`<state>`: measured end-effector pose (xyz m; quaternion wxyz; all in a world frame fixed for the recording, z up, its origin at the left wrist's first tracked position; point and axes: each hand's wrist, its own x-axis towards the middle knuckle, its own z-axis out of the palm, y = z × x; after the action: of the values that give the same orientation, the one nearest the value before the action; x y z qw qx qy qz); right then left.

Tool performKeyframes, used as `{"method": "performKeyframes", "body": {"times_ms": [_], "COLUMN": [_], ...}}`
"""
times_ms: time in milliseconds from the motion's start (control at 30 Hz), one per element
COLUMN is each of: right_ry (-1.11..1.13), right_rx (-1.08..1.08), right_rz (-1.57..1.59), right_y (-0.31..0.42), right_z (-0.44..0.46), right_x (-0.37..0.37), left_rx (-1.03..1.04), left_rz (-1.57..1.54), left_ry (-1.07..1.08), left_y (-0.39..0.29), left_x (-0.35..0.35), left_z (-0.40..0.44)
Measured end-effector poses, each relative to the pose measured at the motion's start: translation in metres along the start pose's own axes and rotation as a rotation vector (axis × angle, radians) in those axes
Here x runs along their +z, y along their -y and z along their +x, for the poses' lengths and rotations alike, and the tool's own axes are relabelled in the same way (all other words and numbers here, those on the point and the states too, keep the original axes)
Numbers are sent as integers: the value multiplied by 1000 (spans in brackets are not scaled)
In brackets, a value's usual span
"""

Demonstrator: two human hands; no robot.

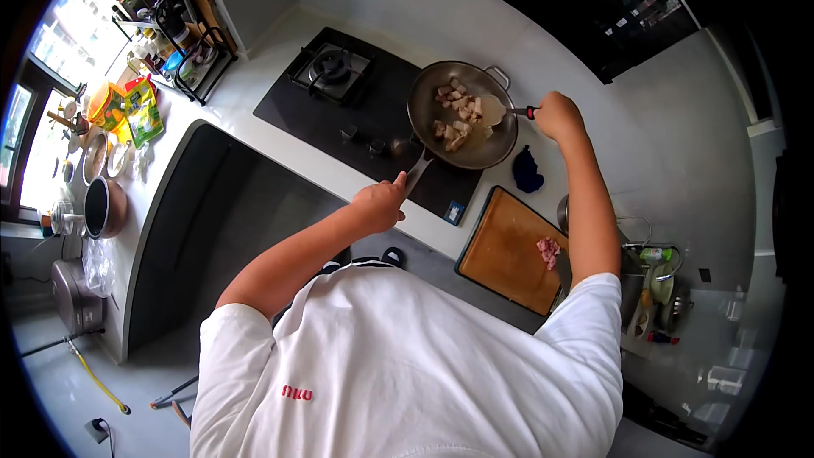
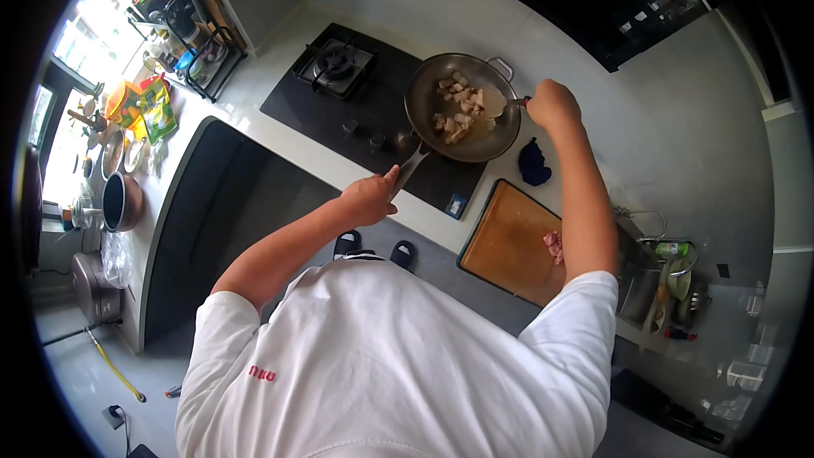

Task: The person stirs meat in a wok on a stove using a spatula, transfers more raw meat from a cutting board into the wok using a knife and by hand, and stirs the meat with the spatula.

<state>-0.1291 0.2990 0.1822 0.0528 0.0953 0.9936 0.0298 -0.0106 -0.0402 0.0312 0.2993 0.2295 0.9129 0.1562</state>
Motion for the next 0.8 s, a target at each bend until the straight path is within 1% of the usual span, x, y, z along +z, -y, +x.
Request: {"method": "performKeyframes", "body": {"times_ms": [33, 67, 133, 167, 267, 333, 367, 433, 467, 567, 667, 700, 800], "right_ry": [8, -15, -69, -92, -127, -30, -67, -117, -142, -79, -46, -55, 4], "right_rx": [41, 19, -35, -138, -300, -415, -437, -421, -416, -398, -306, -325, -293], "right_rz": [-23, -7, 25, 98, 150, -90, -168, -197, -211, -190, -122, -88, -94], "right_y": [-1, -4, -11, -13, 11, 30, 38, 49, 53, 48, 33, 30, 44], "right_z": [3, 12, 37, 44, 15, -23, -43, -97, -110, -119, -104, -112, -149], "right_x": [-2, 7, 49, 66, 83, 65, 61, 47, 44, 69, 74, 64, 33], "left_rx": [3, 8, 12, 11, 12, 14, 11, 19, 32, 44, 53, 50, 45], "left_rz": [-2, -3, -7, -13, -11, -8, -9, -24, -35, -21, -9, -15, 19], "left_ry": [3, 5, 1, -2, -7, -3, 1, -20, -44, -49, -36, -47, -48], "left_y": [0, 0, -1, -2, 0, -1, -2, 0, 3, 6, 5, 5, 4], "left_x": [0, -1, -5, -6, -4, -3, -4, -4, -1, 6, 7, 4, 3], "left_z": [-1, -1, -1, -3, -3, -2, -3, -3, -3, 2, 2, 3, 2]}}
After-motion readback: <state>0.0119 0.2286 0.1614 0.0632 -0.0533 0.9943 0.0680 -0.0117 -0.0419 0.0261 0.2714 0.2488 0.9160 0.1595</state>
